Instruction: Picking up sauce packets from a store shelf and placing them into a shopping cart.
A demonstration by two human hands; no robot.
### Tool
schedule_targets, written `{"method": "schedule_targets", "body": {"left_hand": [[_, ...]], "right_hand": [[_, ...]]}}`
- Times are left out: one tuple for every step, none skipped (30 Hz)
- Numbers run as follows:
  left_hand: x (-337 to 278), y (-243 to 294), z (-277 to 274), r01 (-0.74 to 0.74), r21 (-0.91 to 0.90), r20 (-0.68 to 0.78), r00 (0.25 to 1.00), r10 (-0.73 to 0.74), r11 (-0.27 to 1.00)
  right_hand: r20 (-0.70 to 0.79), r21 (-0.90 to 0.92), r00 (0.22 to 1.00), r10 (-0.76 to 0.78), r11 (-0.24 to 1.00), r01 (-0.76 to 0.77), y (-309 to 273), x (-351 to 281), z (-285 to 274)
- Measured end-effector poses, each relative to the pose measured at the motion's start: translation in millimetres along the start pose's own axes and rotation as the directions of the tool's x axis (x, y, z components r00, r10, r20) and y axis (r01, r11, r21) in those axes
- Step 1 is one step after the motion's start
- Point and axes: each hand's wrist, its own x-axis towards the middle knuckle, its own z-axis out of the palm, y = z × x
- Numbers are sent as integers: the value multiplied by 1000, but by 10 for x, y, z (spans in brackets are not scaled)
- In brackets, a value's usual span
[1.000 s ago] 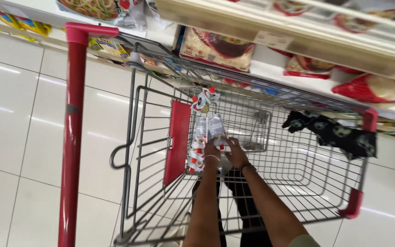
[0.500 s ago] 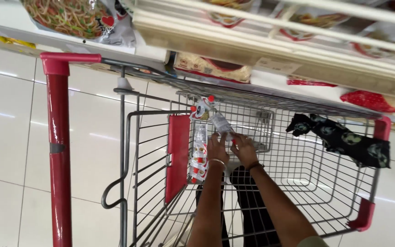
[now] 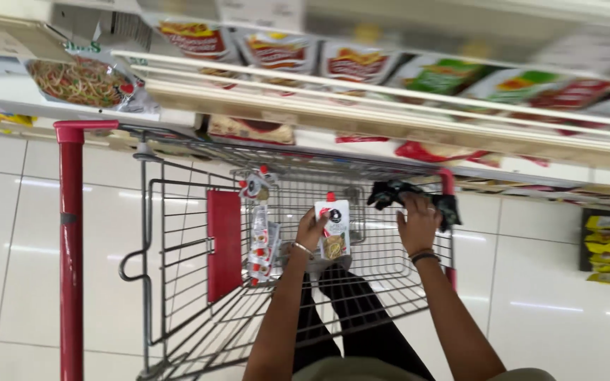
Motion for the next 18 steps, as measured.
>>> {"method": "schedule_targets", "body": {"left_hand": [[-42, 130, 150, -11, -1, 6, 1000, 11, 1000], [-87, 262, 259, 85, -240, -47, 994, -100, 967], [-130, 384, 361, 162, -468, -70, 973, -219, 869], [-211, 713, 500, 157, -464, -69, 975, -212, 872], [-290, 1033, 632, 295, -546, 67, 948, -311, 784], [-387, 1344, 768, 428, -606, 205, 898, -388, 671], [-418, 1461, 857, 421, -607, 200, 902, -384, 674], [-454, 1577, 918, 436, -598, 278, 900, -337, 673], [-488, 1692, 973, 451, -587, 353, 890, -288, 673], [-455, 1608, 1003, 445, -585, 349, 893, -285, 678], [-418, 1527, 1026, 401, -545, 319, 911, -260, 736], [-359, 1455, 1045, 354, -500, 292, 928, -231, 791], [-342, 1467, 1077, 346, -497, 289, 931, -224, 796], [-342, 1469, 1102, 309, -510, 167, 951, -259, 803], [-339, 1471, 1121, 269, -520, 43, 956, -290, 811], [-343, 1497, 1170, 264, -519, 42, 958, -285, 813], [-346, 1521, 1212, 261, -632, 97, 961, -260, 730], [-374, 1529, 1255, 263, -733, 148, 962, -230, 627]], "right_hand": [[-13, -3, 1000, 0, 1000, 0, 240, -13, 4], [-64, -227, 994, -94, 971, 78, 450, -21, 32], [-93, -443, 977, -194, 886, 134, 657, -25, 74], [-101, -441, 976, -193, 888, 130, 817, -43, 141], [-67, -406, 964, -256, 890, 208, 972, -57, 220], [-32, -368, 945, -326, 882, 293, 1125, -62, 301], [-36, -367, 943, -332, 882, 297, 1168, -9, 262], [-36, -250, 957, -288, 930, 271, 1184, 37, 245], [-30, -130, 969, -245, 962, 239, 1194, 87, 232], [-35, -125, 968, -248, 962, 242, 1166, 85, 100], [-70, 156, 973, -220, 961, 229, 1134, 87, -31], [-99, 424, 978, -185, 881, 209, 1101, 110, -166], [-106, 427, 976, -188, 878, 216, 1008, 87, -304], [-116, 599, 988, -102, 786, 152, 913, 41, -438], [-106, 748, 994, -17, 657, 91, 814, -3, -569], [-111, 749, 994, -19, 655, 97, 684, 7, -673], [-265, 737, 963, -50, 634, 236, 550, 17, -773], [-409, 703, 909, -77, 609, 368, 417, -1, -871]]}}
